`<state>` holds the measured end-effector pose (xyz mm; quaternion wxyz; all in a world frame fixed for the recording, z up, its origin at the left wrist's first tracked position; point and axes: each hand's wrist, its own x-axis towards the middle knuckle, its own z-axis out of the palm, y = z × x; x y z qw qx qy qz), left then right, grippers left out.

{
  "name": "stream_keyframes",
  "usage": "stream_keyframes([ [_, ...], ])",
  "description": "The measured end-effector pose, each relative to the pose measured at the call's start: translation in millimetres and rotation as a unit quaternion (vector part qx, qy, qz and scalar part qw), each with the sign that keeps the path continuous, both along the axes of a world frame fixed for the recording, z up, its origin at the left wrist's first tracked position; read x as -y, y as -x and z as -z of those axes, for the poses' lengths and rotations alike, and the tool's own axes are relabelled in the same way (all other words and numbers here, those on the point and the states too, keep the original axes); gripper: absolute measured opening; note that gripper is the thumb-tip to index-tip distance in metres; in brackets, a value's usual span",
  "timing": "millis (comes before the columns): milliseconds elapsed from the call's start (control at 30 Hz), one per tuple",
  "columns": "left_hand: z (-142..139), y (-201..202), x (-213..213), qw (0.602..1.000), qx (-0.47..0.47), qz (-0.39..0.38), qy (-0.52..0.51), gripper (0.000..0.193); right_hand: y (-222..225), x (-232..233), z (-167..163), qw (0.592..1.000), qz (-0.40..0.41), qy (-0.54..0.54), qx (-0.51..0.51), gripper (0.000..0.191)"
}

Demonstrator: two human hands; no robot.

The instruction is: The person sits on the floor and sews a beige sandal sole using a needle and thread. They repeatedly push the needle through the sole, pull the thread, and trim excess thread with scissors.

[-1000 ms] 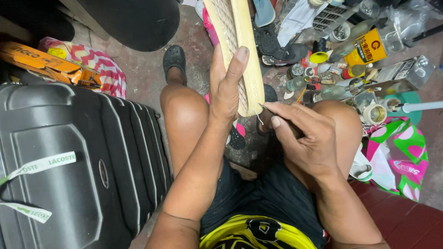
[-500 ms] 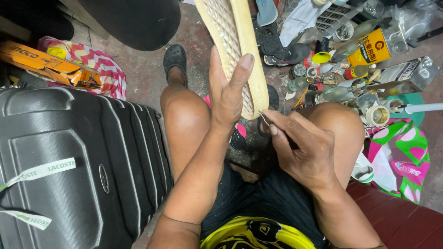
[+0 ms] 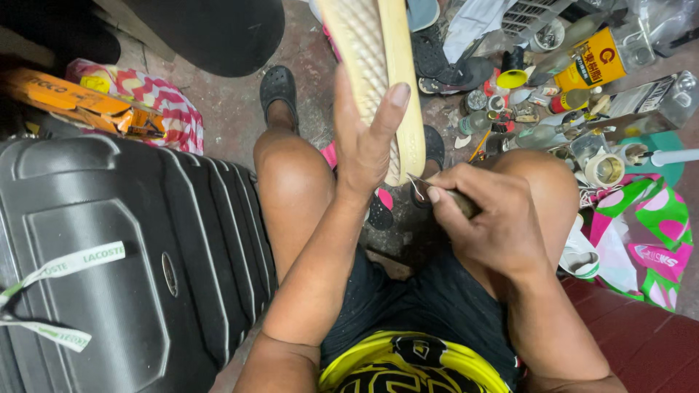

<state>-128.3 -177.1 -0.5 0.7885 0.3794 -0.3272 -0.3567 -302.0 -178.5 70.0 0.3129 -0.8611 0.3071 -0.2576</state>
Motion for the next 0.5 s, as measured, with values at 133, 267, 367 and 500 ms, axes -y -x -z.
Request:
stream_keyframes([
  [133, 12, 11, 5, 0.976, -0.159, 0.14, -0.051, 0.049, 14, 28, 42, 0.98, -0.066, -0.178, 0.056, 0.012],
  [267, 22, 17, 12, 0.955, -0.227, 0.181, -0.06, 0.044, 17, 34, 63, 0.925, -0.082, -0.342, 0.144, 0.015],
  [367, 23, 14, 15, 0.956, -0.221, 0.18, -0.074, 0.043, 13, 30, 49, 0.956, -0.08, -0.267, 0.086, 0.014],
  [500, 23, 8, 14, 0.995, -0.02, 0.054, -0.083, 0.042, 10, 17, 26, 0.997, -0.06, 0.058, -0.009, 0.016],
])
